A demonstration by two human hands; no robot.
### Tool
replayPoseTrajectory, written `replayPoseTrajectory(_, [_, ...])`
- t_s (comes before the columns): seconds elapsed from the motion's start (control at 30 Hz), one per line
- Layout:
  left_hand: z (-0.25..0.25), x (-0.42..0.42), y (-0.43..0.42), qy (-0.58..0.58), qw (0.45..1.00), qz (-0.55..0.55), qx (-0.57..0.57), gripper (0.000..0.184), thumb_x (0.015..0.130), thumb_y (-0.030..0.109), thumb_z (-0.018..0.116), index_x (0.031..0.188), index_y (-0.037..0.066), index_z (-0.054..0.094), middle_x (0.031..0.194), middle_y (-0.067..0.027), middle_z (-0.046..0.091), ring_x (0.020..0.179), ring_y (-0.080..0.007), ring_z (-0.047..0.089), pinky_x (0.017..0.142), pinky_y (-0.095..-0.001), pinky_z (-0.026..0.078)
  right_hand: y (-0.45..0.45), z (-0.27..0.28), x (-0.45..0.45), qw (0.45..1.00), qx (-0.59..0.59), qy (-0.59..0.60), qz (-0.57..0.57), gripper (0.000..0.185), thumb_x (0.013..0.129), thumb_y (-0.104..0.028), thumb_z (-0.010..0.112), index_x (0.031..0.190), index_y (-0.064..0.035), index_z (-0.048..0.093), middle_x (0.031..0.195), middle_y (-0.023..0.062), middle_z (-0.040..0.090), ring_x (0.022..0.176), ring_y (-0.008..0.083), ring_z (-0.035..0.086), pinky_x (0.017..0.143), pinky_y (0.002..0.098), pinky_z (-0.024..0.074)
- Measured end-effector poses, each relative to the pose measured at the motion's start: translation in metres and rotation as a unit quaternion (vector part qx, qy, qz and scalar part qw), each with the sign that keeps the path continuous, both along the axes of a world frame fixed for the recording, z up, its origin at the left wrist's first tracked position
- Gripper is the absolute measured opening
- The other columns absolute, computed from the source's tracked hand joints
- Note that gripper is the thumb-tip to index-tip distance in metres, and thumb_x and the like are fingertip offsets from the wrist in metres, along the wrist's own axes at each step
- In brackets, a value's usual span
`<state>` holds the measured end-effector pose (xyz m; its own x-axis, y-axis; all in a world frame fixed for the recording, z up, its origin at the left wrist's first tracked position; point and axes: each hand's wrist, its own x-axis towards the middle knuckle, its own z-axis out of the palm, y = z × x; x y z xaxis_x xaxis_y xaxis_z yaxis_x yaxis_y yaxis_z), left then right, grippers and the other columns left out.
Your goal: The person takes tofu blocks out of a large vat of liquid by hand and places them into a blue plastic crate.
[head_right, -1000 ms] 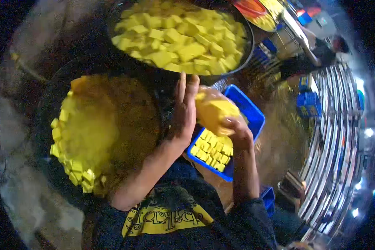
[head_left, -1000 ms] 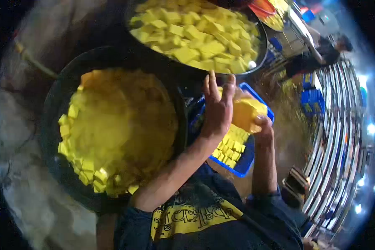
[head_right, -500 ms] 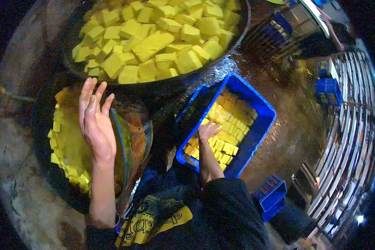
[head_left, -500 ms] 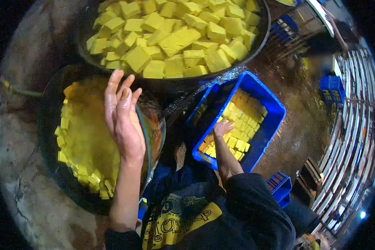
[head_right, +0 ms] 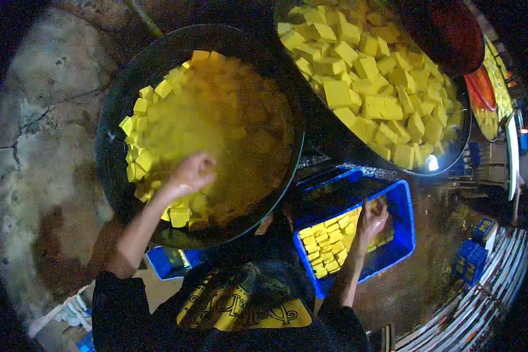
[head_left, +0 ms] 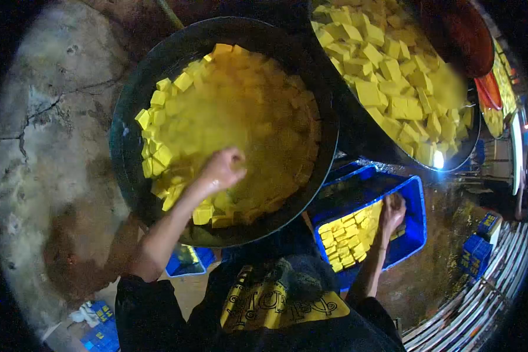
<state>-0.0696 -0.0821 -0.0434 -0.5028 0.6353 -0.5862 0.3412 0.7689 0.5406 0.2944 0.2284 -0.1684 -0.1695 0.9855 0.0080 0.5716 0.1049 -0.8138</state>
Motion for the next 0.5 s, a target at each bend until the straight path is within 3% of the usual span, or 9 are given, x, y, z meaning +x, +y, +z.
replayPoseTrajectory(0.03, [-0.013,0.013,-0.006,-0.002,0.997,-0.008,-0.083,0.053,0.078,0.017,0.064,0.123,-0.001,0.045,0.117,-0.0194,0.053,0.108,-0.0286,0.053,0.095,-0.0417,0.042,-0.014,0.062,-0.041,0.992,0.014,0.118,0.045,0.026,0.084,-0.006,0.060,0.109,0.0033,0.055,0.094,0.0095,0.061,0.081,0.0156,0.057,0.080,0.0253,0.0464])
replayPoseTrajectory(0.07, [-0.029,0.026,-0.010,0.044,0.990,-0.042,-0.130,0.055,0.078,0.013,0.062,0.127,-0.001,0.042,0.126,-0.0204,0.046,0.115,-0.0283,0.048,0.099,-0.0415,0.038,-0.035,0.124,-0.086,0.979,0.011,0.179,0.092,0.022,0.083,-0.002,0.057,0.104,0.0040,0.057,0.093,0.0090,0.062,0.084,0.0145,0.057,0.080,0.0258,0.0463])
replayPoseTrajectory(0.1, [-0.046,0.038,-0.013,0.087,0.977,-0.075,-0.177,0.057,0.078,0.009,0.060,0.131,-0.001,0.038,0.134,-0.0213,0.039,0.122,-0.0280,0.042,0.104,-0.0412,0.034,-0.045,0.160,-0.118,0.964,0.144,0.082,0.206,0.023,0.078,0.001,0.059,0.101,0.0027,0.058,0.092,0.0090,0.062,0.084,0.0143,0.058,0.077,0.0246,0.0465])
replayPoseTrajectory(0.13, [-0.057,0.045,-0.019,0.097,0.969,-0.101,-0.203,0.056,0.079,0.010,0.060,0.129,-0.001,0.039,0.133,-0.0213,0.040,0.121,-0.0282,0.043,0.103,-0.0413,0.034,-0.067,0.188,-0.153,0.952,0.041,0.141,0.269,0.028,0.074,0.002,0.060,0.101,0.0027,0.057,0.094,0.0107,0.061,0.085,0.0178,0.059,0.075,0.0275,0.0470])
replayPoseTrajectory(0.17, [-0.065,0.048,-0.022,0.095,0.967,-0.113,-0.208,0.054,0.079,0.011,0.059,0.128,-0.001,0.040,0.131,-0.0212,0.041,0.119,-0.0284,0.043,0.102,-0.0415,0.035,-0.075,0.204,-0.182,0.896,0.148,0.066,0.413,0.028,0.072,0.002,0.061,0.100,0.0023,0.056,0.097,0.0136,0.061,0.086,0.0254,0.061,0.076,0.0312,0.0481])
replayPoseTrajectory(0.23, [-0.078,0.050,-0.029,0.057,0.975,-0.122,-0.177,0.051,0.079,0.012,0.059,0.125,-0.001,0.041,0.129,-0.0211,0.042,0.117,-0.0288,0.044,0.100,-0.0419,0.035,-0.097,0.186,-0.243,0.819,0.192,-0.048,0.538,0.041,0.070,-0.015,0.070,0.107,-0.0025,0.058,0.099,0.0180,0.060,0.091,0.0347,0.058,0.078,0.0358,0.0486])
replayPoseTrajectory(0.27, [-0.082,0.046,-0.031,0.037,0.981,-0.120,-0.151,0.049,0.079,0.013,0.058,0.124,-0.001,0.042,0.127,-0.0211,0.043,0.116,-0.0290,0.045,0.099,-0.0420,0.036,-0.107,0.174,-0.274,0.781,0.109,-0.214,0.577,0.040,0.071,-0.016,0.071,0.106,-0.0026,0.058,0.103,0.0166,0.058,0.093,0.0325,0.058,0.078,0.0364,0.0494])
replayPoseTrajectory(0.33, [-0.090,0.040,-0.035,0.008,0.988,-0.114,-0.105,0.046,0.080,0.015,0.058,0.121,-0.001,0.043,0.124,-0.0209,0.044,0.114,-0.0293,0.046,0.097,-0.0424,0.036,-0.125,0.138,-0.323,0.619,0.050,-0.457,0.637,0.041,0.072,-0.018,0.071,0.107,-0.0031,0.057,0.109,0.0148,0.056,0.097,0.0301,0.058,0.079,0.0372,0.0496])
replayPoseTrajectory(0.5, [-0.104,0.031,-0.039,-0.028,0.996,-0.086,-0.019,0.039,0.081,0.018,0.056,0.114,-0.001,0.047,0.118,-0.0207,0.048,0.108,-0.0302,0.048,0.093,-0.0432,0.038,-0.149,0.061,-0.348,0.497,0.133,-0.507,0.692,0.046,0.076,-0.024,0.066,0.115,-0.0048,0.052,0.117,0.0137,0.052,0.104,0.0286,0.054,0.085,0.0378,0.0462])
